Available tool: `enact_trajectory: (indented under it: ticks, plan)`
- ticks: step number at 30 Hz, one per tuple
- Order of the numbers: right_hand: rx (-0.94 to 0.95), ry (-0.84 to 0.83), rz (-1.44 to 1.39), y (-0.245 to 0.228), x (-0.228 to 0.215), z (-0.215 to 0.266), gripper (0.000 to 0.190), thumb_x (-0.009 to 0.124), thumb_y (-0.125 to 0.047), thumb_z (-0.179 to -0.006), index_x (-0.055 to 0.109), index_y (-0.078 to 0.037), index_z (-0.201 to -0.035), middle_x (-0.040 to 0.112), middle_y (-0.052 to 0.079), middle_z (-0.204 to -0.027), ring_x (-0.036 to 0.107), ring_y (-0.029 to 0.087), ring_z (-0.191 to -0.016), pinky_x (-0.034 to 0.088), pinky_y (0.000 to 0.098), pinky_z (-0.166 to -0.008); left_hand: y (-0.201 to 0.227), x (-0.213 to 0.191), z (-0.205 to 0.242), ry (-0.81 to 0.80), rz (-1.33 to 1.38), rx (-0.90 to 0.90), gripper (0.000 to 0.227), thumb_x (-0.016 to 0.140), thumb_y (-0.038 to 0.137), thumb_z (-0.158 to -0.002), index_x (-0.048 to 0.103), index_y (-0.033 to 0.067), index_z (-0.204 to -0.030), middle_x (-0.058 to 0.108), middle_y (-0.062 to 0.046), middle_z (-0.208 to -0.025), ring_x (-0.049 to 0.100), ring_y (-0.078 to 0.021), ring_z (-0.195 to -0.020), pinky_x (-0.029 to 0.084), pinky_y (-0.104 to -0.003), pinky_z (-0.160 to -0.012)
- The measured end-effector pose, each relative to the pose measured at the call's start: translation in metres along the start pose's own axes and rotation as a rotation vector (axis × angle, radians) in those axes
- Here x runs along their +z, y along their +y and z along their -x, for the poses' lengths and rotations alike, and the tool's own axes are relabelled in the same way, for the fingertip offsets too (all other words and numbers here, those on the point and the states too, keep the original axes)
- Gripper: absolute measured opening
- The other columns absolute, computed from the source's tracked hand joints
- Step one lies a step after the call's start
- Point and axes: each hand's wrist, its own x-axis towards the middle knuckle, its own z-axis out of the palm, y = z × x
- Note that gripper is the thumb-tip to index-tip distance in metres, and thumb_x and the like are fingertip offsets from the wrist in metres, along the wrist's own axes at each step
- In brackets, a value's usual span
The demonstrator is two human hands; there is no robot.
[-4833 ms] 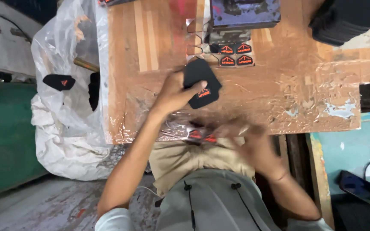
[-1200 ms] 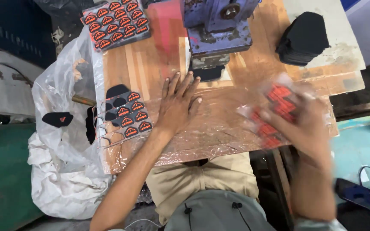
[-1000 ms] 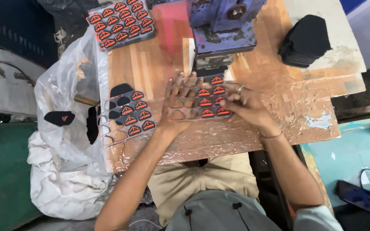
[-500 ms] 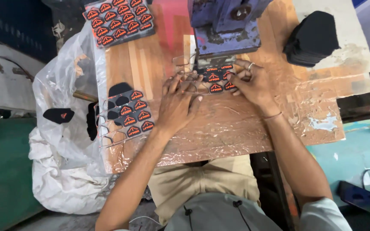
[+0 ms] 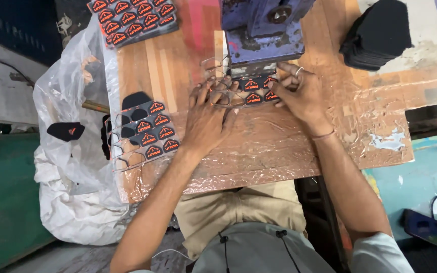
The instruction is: The person repeatedly places black plastic caps under a manual press machine to stamp a red logo onto them. They handle the caps by hand, arranging them on a wooden board and moving the stamped items aside.
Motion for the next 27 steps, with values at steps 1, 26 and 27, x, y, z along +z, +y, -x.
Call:
enact_trajectory:
  ticks: [1,26,27]
  plan:
    - [0.0,0.008,0.004,0.0,0.0,0.001,0.057,0.075,-0.003,-0.095,0.05,0.016,-0.143,0.068,0.001,-0.076,0.061,0.003,-0.062,0.054,0.02,-0.051,0.0,0.0,0.0,-0.001,0.0,0.002,0.06,0.058,0.033,-0.101,0.047,0.0119,-0.156,0.046,-0.013,-0.158,0.036,-0.0392,-0.147,0.024,-0.056,-0.122]
    - [0.048,0.1,0.214,-0.018,-0.048,0.154,0.037,0.071,-0.01,-0.096,0.065,0.001,-0.131,0.069,0.002,-0.072,0.06,0.005,-0.058,0.046,0.0223,-0.05,-0.155,-0.128,0.14,-0.083,0.195,-0.801,0.075,0.092,0.05,-0.073,0.069,0.0021,-0.125,0.072,-0.019,-0.113,0.069,-0.0295,-0.107,0.05,-0.039,-0.093]
    - [0.042,0.078,0.192,-0.016,-0.049,0.156,0.038,0.071,-0.009,-0.096,0.066,0.001,-0.132,0.07,0.003,-0.074,0.06,0.005,-0.059,0.046,0.0224,-0.05,-0.143,-0.138,0.149,-0.105,0.114,-0.84,0.064,0.092,0.045,-0.078,0.07,-0.0004,-0.117,0.072,-0.019,-0.103,0.068,-0.0315,-0.096,0.051,-0.041,-0.084]
